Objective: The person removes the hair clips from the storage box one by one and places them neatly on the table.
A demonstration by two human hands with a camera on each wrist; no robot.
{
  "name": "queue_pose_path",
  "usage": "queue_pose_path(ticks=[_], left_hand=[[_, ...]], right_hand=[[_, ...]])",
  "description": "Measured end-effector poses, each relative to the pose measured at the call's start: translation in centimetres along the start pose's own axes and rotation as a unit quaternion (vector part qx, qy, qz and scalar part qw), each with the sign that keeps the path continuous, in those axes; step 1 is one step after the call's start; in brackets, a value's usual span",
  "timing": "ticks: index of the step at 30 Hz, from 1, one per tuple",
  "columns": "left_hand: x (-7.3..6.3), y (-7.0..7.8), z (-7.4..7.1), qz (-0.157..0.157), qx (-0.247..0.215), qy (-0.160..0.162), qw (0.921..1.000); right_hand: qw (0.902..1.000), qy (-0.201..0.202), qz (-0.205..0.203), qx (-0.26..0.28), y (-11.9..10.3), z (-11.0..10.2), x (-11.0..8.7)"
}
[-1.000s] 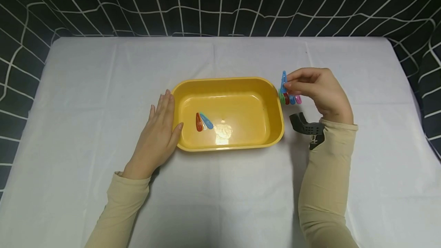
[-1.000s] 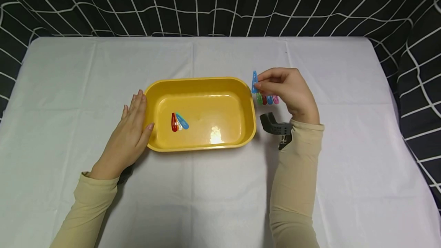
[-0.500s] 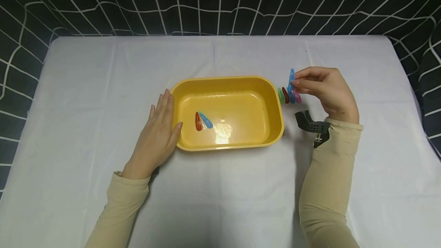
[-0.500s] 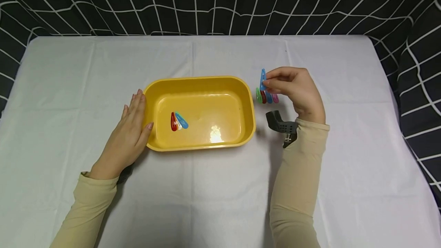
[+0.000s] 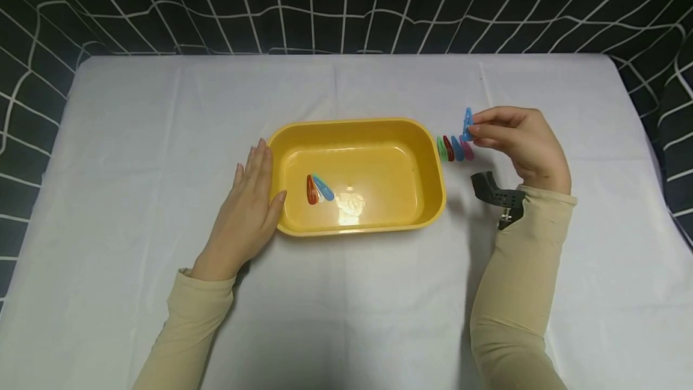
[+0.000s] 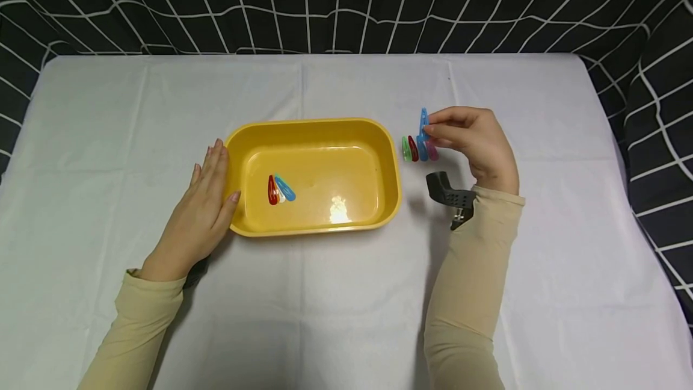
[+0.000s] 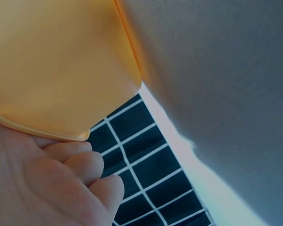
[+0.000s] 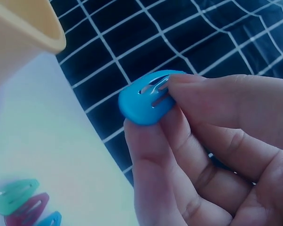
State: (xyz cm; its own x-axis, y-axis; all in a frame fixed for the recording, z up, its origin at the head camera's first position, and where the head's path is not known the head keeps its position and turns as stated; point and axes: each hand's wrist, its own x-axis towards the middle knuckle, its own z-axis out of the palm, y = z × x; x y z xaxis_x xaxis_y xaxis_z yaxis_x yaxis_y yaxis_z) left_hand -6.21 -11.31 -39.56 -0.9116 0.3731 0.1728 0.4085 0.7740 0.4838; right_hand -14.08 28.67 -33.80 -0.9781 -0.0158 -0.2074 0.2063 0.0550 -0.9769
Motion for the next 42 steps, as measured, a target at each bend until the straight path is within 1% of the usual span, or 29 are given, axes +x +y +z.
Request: queue_pose_path(ticks=[4,10,13,16,18,30,37,42], left_hand=[[0.0,0.0,0.0,0.003,0.003,0.004,1.0],[0.0,0.0,0.0,0.004,0.002,0.004,1.0],[0.0,0.0,0.0,0.001,0.003,0.002,1.0],[0.0,0.0,-0.1,0.001,0.004,0.002,1.0],[0.0,0.0,-0.1,0.001,0.005,0.002,1.0],[0.0,0.0,-0.1,0.001,0.005,0.003,1.0],[0.0,0.0,0.0,0.003,0.004,0.006,1.0],[0.0,0.0,0.1,0.004,0.004,0.006,1.0]], right_hand=[[1.0,0.006,0.006,0.003,0.1,-0.4,0.0],[0.9995,0.019,0.022,-0.016,0.5,-1.0,0.1],[0.9975,0.027,0.033,-0.057,0.7,-1.4,0.2],[0.992,0.037,0.045,-0.112,0.9,-1.9,0.1],[0.9891,0.041,0.053,-0.131,1.0,-2.2,0.1],[0.987,0.044,0.068,-0.139,2.0,-3.0,0.3],[0.9887,0.037,0.082,-0.121,3.0,-3.6,0.6],[0.9853,0.037,0.095,-0.137,3.6,-4.0,0.8]])
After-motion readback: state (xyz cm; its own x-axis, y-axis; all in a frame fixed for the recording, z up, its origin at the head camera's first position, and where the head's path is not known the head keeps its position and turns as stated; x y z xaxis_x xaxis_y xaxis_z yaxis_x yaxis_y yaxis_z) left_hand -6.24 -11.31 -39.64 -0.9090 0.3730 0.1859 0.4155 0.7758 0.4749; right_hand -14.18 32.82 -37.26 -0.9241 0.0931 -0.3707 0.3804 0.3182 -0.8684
